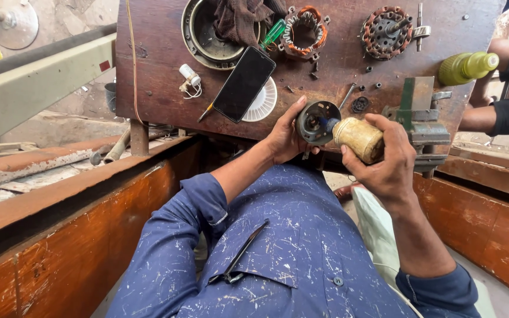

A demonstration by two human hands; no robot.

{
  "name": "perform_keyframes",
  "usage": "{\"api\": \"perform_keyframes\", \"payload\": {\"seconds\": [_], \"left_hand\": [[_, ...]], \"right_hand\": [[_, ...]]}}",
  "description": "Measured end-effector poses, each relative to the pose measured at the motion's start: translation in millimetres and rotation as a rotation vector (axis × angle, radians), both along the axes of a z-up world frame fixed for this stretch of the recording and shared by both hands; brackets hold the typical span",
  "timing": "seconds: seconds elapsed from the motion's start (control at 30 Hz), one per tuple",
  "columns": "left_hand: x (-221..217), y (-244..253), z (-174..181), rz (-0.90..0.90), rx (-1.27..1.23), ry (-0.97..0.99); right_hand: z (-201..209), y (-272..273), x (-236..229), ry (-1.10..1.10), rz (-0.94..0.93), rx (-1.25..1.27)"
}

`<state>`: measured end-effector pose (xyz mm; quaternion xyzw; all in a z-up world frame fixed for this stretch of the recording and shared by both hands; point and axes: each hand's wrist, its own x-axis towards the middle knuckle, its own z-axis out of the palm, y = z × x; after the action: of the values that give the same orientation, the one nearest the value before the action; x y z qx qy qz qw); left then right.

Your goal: The person cleans a cylindrical metal part with a cloth, applies lubricant from a bottle, and assembles small metal components into the cylinder. The person repeatedly handles and inspects the parts on a cluttered workbench.

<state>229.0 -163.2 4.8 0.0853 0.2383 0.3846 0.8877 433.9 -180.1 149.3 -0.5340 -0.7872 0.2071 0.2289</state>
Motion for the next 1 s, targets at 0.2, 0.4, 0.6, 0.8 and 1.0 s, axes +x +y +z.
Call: {"api": "perform_keyframes", "payload": {"seconds": [0.2,0.4,0.6,0.8,1.0], "left_hand": [[0,4,1,0.030,-0.022,-0.057],[1,7,3,0.024,0.011,-0.074],[4,4,6,0.012,0.004,-0.041],[4,0,2,0.006,-0.039,-0.028],[3,-2,2,0.004,-0.029,-0.010]], "right_hand": [[3,-5,0,-0.009,0.012,0.006],[5,-6,-7,0.018,0.019,-0.008],[6,-2,-11,0.031,0.019,-0.001],[1,1,-6,0.022,0.009,0.011],[-2,2,-4,0.017,-0.007,0.024]]}}
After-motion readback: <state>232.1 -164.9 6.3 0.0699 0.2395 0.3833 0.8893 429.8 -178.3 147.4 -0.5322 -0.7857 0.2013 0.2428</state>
